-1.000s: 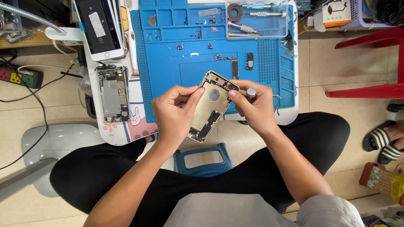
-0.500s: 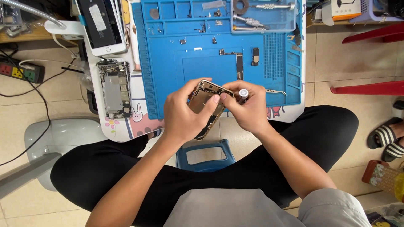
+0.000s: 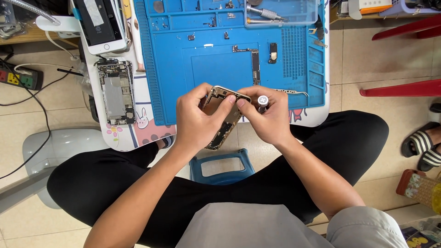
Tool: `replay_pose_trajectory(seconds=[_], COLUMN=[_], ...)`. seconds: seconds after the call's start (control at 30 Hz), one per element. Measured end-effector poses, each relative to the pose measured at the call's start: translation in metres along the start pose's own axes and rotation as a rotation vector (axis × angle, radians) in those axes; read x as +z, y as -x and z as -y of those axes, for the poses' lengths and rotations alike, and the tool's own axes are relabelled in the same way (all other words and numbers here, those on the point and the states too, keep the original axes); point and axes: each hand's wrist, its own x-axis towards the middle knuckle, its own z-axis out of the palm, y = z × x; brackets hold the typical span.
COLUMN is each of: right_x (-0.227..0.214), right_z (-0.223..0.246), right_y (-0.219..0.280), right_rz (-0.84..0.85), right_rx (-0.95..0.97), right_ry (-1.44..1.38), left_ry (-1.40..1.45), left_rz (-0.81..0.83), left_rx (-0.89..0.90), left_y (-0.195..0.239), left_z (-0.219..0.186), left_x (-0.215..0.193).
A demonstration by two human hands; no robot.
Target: The person is repairing a smartphone by applying a substance to the internal frame using a small bottle and a cotton swab. They use tweezers to handle small components and a screwdriver to tighten screws on the device's chassis.
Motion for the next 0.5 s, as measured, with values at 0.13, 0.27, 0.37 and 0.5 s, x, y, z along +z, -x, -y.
replay_pose_trajectory(seconds=[0.13, 0.27, 0.37, 0.5], right_x=[-0.0006, -0.0005, 0.0013, 0.0029], right_z=[-0.0061, -0.0045, -0.0033, -0.0063], right_y=[0.0008, 0.0009, 0.0031, 0.0032], right_rz=[-0.02, -0.04, -0.065, -0.084], right_rx=[0.0, -0.03, -0.047, -0.087], right_ry=[0.032, 0.0, -0.02, -0.023], left_ry=[0.024, 0.019, 0.002, 0.004], left_rz=[0.0, -0.005, -0.01, -0.017], left_rx=[0.012, 0.081, 0.106, 0.135], left_y=[0.0026, 0.004, 0.0057, 0.0061], left_z=[0.0006, -0.0021, -0.0023, -0.0023], left_x=[0.002, 0.0031, 0.0053, 0.007])
